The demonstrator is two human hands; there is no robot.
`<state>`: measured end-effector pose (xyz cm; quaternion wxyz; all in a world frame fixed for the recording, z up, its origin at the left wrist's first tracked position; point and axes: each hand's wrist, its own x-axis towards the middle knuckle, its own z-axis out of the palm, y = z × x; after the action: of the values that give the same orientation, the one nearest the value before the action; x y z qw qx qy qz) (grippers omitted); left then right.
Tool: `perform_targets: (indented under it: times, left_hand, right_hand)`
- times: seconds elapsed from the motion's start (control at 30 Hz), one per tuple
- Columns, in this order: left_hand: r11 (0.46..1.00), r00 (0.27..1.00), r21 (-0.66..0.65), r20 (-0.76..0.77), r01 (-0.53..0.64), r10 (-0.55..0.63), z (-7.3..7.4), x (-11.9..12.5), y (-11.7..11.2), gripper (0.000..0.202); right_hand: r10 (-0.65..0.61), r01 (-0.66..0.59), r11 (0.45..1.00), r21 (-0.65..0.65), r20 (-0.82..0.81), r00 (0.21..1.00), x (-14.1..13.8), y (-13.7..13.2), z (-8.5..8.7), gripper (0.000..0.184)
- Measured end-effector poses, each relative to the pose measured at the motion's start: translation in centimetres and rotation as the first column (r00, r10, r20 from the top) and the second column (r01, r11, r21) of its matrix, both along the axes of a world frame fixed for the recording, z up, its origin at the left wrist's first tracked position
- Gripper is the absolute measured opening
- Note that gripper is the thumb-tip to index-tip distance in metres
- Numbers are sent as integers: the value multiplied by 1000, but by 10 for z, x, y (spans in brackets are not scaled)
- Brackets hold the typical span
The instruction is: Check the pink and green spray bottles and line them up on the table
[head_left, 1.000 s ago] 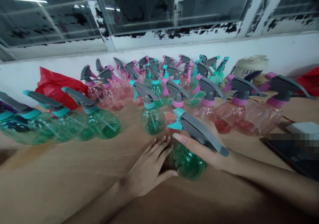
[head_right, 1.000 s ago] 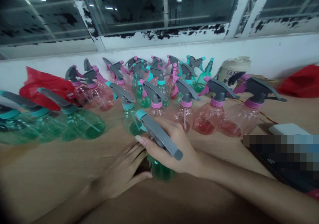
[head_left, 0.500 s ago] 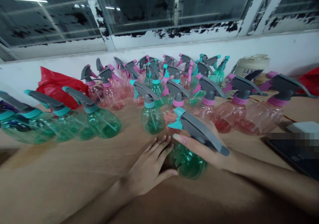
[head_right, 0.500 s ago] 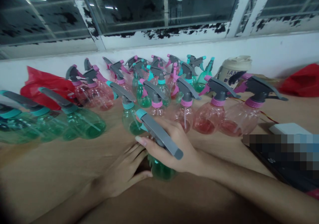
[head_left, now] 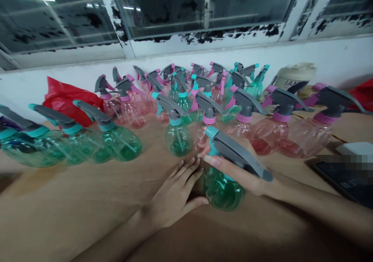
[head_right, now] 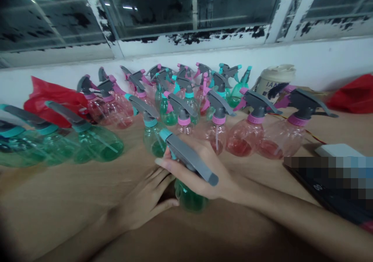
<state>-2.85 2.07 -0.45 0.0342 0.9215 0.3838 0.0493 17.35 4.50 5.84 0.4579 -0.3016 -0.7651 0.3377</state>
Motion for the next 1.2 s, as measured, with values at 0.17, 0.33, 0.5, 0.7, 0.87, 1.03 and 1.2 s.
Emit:
perform_targets:
  times: [0.17,0.33,0.5,0.7,0.87,1.03,1.2]
  left_hand:
    - [1000,1000,24,21,-4,4,-2,-2,0,71]
    - [1000,998,6,55,-3,3,-3,-3,1,71]
    - [1000,997,7,74,24,-24,-4,-4,1,84]
    - [999,998,-13,58,29,-29,-3,-4,1,87]
    - [998,997,-60,79,7,-2,5,0,0,91]
    - [989,986,-139,144,-59,79,11,-6,-10,95]
    - [988,962,-94,236,-121,140,16,-30,-31,98]
  right_hand:
    - [47,-48,999,-26,-57,997,0,1,-4,25]
    - [39,-40,999,-23,-60,997,0,1,-6,29]
    - [58,-59,998,-27,-53,997,1,2,-7,29]
    - [57,-59,997,-56,-38,998,2,2,-9,32]
    - [67,-69,997,-41,-66,996,-1,0,-9,31]
    - [53,-52,998,22,-71,996,-16,-2,-6,30]
    - [130,-126,990,60,-67,989,-45,-6,-2,31]
